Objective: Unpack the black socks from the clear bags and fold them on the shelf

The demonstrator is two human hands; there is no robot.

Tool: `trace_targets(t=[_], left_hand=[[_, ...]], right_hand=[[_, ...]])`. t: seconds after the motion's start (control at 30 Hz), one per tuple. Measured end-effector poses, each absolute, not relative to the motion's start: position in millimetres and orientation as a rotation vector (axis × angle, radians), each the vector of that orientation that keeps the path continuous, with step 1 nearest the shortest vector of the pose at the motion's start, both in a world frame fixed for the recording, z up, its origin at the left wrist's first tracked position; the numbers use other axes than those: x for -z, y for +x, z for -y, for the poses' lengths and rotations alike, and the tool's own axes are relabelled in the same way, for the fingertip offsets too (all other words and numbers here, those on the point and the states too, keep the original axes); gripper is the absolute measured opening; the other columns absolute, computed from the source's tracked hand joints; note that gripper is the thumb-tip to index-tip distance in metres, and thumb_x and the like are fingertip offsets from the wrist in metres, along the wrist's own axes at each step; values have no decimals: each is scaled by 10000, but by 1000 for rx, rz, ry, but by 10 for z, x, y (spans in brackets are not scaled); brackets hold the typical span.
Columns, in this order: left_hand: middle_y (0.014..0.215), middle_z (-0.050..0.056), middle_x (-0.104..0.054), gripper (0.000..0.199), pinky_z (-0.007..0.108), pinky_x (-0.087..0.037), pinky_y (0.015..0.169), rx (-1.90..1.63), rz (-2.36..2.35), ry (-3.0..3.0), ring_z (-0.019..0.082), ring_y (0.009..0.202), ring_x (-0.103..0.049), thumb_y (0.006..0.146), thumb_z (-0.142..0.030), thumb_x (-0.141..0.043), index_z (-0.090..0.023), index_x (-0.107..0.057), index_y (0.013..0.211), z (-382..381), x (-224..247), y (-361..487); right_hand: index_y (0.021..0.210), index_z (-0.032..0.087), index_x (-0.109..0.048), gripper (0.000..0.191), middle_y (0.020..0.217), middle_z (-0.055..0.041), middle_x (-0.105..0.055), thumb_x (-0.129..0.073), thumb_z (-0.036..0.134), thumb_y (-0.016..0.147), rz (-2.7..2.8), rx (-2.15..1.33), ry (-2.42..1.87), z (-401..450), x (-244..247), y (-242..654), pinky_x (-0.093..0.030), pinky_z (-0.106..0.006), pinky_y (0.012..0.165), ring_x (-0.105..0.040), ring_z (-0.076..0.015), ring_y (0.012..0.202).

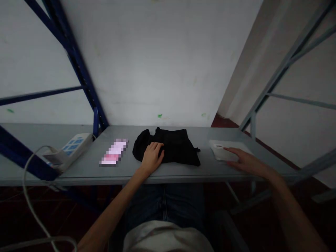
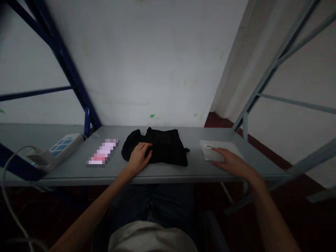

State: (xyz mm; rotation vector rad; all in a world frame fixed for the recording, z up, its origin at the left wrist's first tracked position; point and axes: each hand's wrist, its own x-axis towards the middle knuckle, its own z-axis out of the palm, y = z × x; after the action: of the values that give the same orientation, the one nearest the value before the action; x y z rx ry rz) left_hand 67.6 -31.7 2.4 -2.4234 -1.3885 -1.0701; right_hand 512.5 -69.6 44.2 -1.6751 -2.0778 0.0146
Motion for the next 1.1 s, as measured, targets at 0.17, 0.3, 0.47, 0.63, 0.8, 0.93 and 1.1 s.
trace_targets(t=[0.17,0.3,0.47,0.63,0.8,0.93,1.1], left_hand=[[1218,115,-656,243,465,-523,979,1036,1422,-2403,306,1174,-602,966,-232,-575,-211,-590,1207,303,10,659],[1400,156,-597,389,543,-427,1147,1021,1431,-2373,337,1329,-544,954,-274,-595,-188,-546,1330,279,64,644],[1568,186,-486,569,606,-340,1212,929,1502,-2389,352,1476,-434,966,-374,-585,-184,-447,1484,258,136,644],[1578,182,-489,590,626,-331,1211,821,1539,-2427,344,1496,-415,994,-415,-531,-173,-430,1523,249,172,633],[1578,172,-495,575,631,-331,1209,771,1530,-2440,339,1501,-408,1005,-442,-518,-184,-467,1516,248,181,613],[1594,168,-474,561,643,-324,1209,723,1535,-2447,340,1514,-388,1010,-457,-510,-185,-498,1502,251,185,611],[1598,172,-466,574,650,-331,1202,719,1531,-2441,348,1515,-383,1009,-470,-507,-179,-506,1503,263,180,618]], right_hand=[[1432,198,-596,564,1381,-145,-663,-547,481,946,1985,-102,-1579,601,-559,4095,-591,-442,907,-732,-243,828],[1492,164,-524,529,1418,-179,-620,-448,397,1023,1988,-35,-1451,560,-289,3157,-525,-466,1058,-642,-298,1238],[1628,92,-277,696,1631,-252,-359,-394,467,1053,1994,-50,-1557,606,231,2794,-414,-561,1169,-376,-365,1506],[1623,51,-270,674,1658,-264,-302,-322,444,1077,2076,-48,-1573,619,323,2969,-384,-517,1206,-312,-336,1546],[1583,9,-344,648,1635,-282,-341,-339,410,1074,2158,23,-1615,593,238,3056,-392,-490,1198,-382,-343,1509],[1581,3,-337,656,1607,-296,-384,-339,419,1074,2159,47,-1692,541,170,3035,-418,-485,1169,-431,-354,1478],[1614,33,-261,723,1566,-325,-426,-385,479,1059,2131,60,-1807,450,12,2902,-509,-492,1042,-565,-390,1347]])
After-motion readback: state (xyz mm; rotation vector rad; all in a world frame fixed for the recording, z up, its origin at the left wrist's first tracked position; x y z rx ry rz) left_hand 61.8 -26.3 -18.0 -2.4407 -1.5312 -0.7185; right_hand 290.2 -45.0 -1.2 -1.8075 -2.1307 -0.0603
